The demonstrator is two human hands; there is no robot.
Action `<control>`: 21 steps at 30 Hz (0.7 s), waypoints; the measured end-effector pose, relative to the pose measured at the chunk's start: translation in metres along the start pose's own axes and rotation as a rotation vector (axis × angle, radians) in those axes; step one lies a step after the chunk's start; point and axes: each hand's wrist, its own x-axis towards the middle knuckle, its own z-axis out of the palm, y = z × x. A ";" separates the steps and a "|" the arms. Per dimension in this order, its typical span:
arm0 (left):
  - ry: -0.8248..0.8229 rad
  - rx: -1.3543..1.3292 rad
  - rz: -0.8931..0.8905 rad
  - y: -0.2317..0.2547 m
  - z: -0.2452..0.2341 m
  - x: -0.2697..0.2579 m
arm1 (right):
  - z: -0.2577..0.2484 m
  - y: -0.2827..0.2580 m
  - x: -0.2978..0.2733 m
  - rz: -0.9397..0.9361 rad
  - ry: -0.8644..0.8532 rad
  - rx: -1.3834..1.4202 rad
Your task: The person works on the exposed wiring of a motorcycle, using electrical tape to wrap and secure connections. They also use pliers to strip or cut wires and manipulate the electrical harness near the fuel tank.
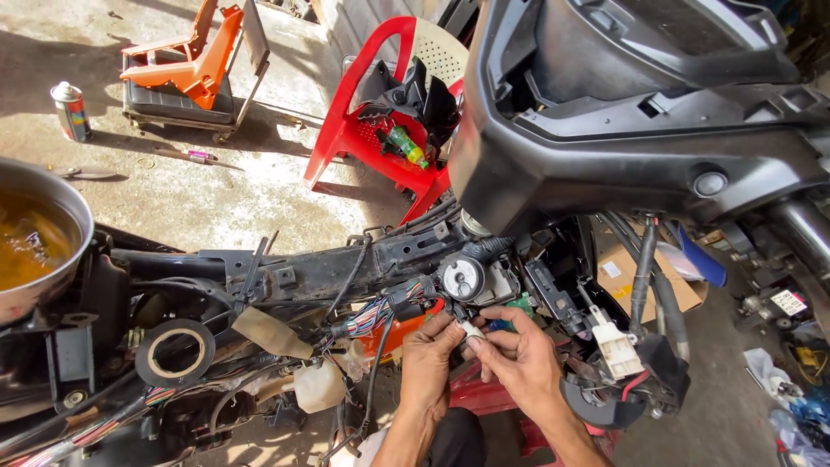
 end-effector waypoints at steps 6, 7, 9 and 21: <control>-0.094 0.033 0.019 0.009 0.008 -0.008 | -0.004 0.009 0.008 0.064 -0.033 0.096; -0.093 0.035 0.018 0.008 0.005 -0.005 | -0.005 0.008 0.009 0.065 -0.032 0.098; -0.134 0.048 -0.003 0.008 -0.002 0.003 | -0.007 0.005 0.012 0.163 -0.052 0.132; -0.181 0.355 0.075 0.031 0.000 -0.006 | -0.010 0.014 0.011 0.020 0.035 -0.280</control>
